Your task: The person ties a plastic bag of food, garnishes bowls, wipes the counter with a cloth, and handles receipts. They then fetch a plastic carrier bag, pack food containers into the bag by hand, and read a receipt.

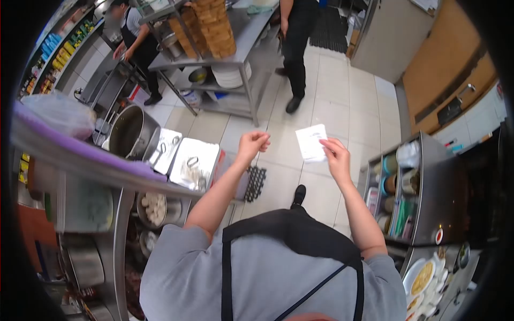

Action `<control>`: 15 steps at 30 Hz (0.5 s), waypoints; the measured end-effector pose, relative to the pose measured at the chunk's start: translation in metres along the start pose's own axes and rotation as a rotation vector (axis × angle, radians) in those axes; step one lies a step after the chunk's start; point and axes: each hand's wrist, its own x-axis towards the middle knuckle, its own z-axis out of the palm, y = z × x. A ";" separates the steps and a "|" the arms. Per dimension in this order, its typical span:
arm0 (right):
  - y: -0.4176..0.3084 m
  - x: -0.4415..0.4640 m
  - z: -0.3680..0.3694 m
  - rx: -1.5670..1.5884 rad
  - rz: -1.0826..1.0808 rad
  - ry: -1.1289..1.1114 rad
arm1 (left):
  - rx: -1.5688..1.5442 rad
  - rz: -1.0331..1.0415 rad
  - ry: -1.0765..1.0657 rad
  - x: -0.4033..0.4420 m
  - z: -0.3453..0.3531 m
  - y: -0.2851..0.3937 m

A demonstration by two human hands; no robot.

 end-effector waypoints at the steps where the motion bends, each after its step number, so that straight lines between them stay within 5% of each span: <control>1: 0.023 0.023 -0.010 -0.015 0.012 0.024 | 0.047 -0.009 0.050 0.025 -0.005 -0.012; 5: 0.085 0.131 -0.033 -0.054 0.089 0.046 | 0.615 0.376 0.497 0.086 -0.048 -0.080; 7: 0.098 0.202 -0.024 -0.036 0.001 0.036 | 0.885 0.212 0.603 0.095 -0.072 -0.112; 9: 0.107 0.274 0.003 0.010 -0.127 -0.033 | 0.738 0.176 0.463 0.091 -0.085 -0.125; 12: 0.089 0.377 0.065 0.069 -0.331 -0.062 | 0.889 0.024 0.638 0.082 -0.090 -0.152; 15: 0.049 0.472 0.124 0.114 -0.497 -0.124 | 0.900 -0.115 0.571 0.076 -0.097 -0.184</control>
